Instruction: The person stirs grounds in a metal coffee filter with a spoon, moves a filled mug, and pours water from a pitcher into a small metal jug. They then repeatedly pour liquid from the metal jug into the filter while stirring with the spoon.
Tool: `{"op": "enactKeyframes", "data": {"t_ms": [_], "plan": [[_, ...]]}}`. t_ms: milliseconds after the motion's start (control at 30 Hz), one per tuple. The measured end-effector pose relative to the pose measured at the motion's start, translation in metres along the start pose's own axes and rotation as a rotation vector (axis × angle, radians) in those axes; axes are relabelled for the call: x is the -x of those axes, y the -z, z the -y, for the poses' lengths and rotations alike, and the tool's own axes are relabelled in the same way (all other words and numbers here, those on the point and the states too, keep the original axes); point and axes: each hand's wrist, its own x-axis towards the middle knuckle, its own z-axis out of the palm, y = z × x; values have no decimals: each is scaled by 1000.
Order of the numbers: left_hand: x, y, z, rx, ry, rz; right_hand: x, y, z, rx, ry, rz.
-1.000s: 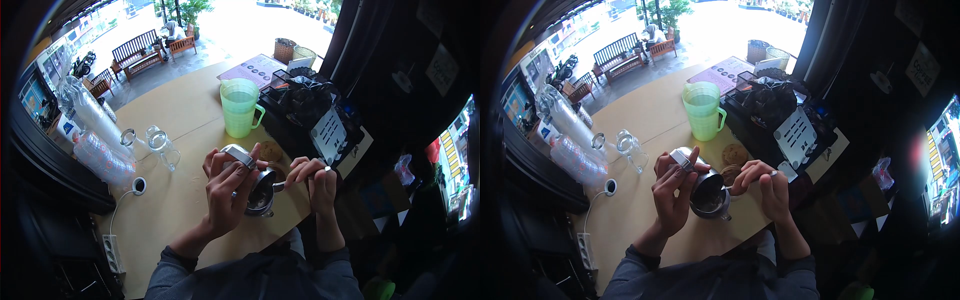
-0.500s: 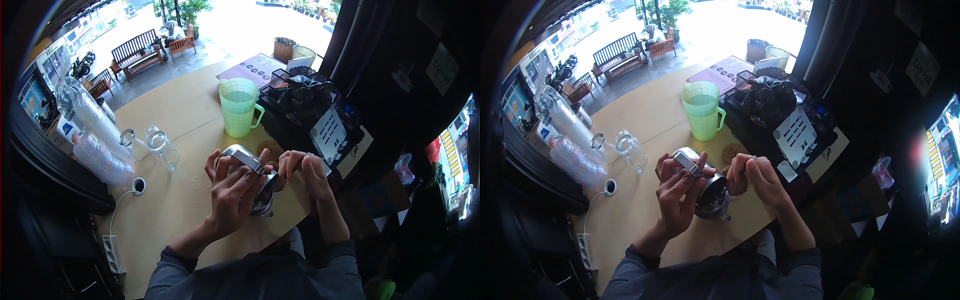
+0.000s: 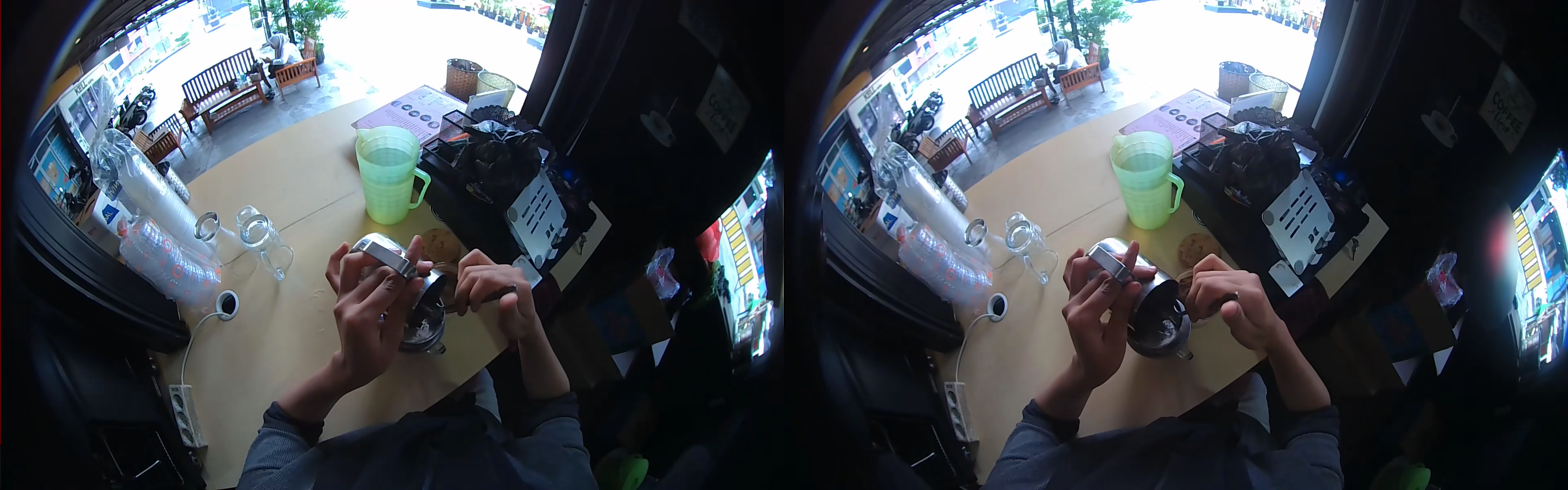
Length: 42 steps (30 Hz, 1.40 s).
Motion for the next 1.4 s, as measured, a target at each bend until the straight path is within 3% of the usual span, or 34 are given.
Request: {"op": "enactKeyframes", "data": {"t_ms": [100,200,433,567,633,800,967,1400], "plan": [[0,-1,1,14,47,-22,-1,-7,7,49,76,74],[0,-3,3,3,44,-34,-6,-11,15,331,233,316],[-2,-1,4,-18,51,-34,-13,-13,16,365,225,319],[-2,0,5,-15,55,-24,-11,-13,15,396,238,440],[-4,1,4,1,68,-27,-9,-11,14,272,193,249],[-4,2,4,31,70,-31,-2,-12,7,287,122,194],[-7,7,5,-18,33,-12,12,-15,13,160,114,-150],[-13,14,13,-85,13,41,33,-33,9,209,140,-340]]}}
